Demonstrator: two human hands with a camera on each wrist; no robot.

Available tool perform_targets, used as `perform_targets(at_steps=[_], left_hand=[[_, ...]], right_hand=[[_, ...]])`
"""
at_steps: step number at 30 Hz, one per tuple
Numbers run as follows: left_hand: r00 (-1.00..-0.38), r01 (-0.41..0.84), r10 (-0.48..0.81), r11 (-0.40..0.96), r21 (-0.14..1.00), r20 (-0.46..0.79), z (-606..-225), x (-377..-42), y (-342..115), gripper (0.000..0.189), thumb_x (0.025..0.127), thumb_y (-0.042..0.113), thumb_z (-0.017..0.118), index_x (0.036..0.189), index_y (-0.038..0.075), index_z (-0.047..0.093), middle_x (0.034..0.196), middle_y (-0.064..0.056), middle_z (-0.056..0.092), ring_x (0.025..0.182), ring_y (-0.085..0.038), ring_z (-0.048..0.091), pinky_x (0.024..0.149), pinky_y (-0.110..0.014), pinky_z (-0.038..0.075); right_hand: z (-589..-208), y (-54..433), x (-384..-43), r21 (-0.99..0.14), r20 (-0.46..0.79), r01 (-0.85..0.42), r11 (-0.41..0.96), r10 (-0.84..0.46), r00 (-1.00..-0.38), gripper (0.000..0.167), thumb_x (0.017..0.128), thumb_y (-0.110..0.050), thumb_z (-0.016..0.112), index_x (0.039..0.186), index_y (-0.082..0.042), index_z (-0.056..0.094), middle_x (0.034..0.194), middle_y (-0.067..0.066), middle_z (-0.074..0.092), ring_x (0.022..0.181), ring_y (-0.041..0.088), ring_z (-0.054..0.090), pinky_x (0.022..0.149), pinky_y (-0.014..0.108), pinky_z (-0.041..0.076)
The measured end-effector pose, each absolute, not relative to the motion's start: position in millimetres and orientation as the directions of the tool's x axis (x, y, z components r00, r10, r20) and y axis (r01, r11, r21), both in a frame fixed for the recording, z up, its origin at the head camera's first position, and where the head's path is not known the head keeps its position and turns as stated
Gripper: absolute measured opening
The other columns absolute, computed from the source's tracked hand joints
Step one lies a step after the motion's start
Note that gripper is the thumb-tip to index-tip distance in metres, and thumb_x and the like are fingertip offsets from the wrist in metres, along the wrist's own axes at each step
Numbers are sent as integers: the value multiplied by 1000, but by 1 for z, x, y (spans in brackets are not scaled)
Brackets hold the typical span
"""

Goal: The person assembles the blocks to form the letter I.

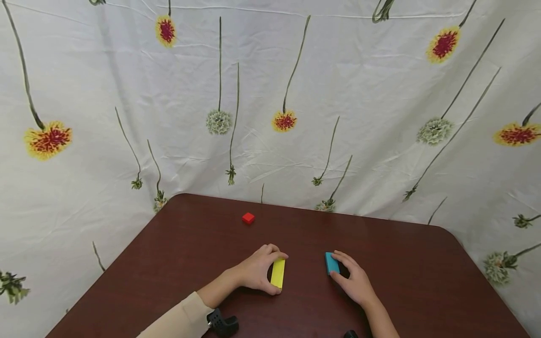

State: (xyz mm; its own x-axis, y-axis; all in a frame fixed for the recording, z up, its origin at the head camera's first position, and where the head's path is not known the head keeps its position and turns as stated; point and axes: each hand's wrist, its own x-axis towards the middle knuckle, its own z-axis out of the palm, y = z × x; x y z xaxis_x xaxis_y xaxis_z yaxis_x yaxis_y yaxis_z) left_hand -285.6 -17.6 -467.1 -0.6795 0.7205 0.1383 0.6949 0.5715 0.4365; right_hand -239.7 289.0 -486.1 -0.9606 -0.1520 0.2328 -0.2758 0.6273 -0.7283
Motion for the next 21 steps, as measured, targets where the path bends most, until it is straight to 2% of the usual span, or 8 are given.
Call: perform_targets(at_steps=[21], left_hand=[[-670, 696, 733, 566, 443, 116, -465, -284, -14, 76, 72, 48, 79, 138, 18, 55, 124, 1, 45, 112, -14, 40, 93, -29, 38]], right_hand=[[-486, 289, -240, -725, 236, -276, 631, -148, -960, 50, 94, -23, 66, 138, -2, 53, 147, 20, 42, 135, 46, 33, 99, 67, 30]])
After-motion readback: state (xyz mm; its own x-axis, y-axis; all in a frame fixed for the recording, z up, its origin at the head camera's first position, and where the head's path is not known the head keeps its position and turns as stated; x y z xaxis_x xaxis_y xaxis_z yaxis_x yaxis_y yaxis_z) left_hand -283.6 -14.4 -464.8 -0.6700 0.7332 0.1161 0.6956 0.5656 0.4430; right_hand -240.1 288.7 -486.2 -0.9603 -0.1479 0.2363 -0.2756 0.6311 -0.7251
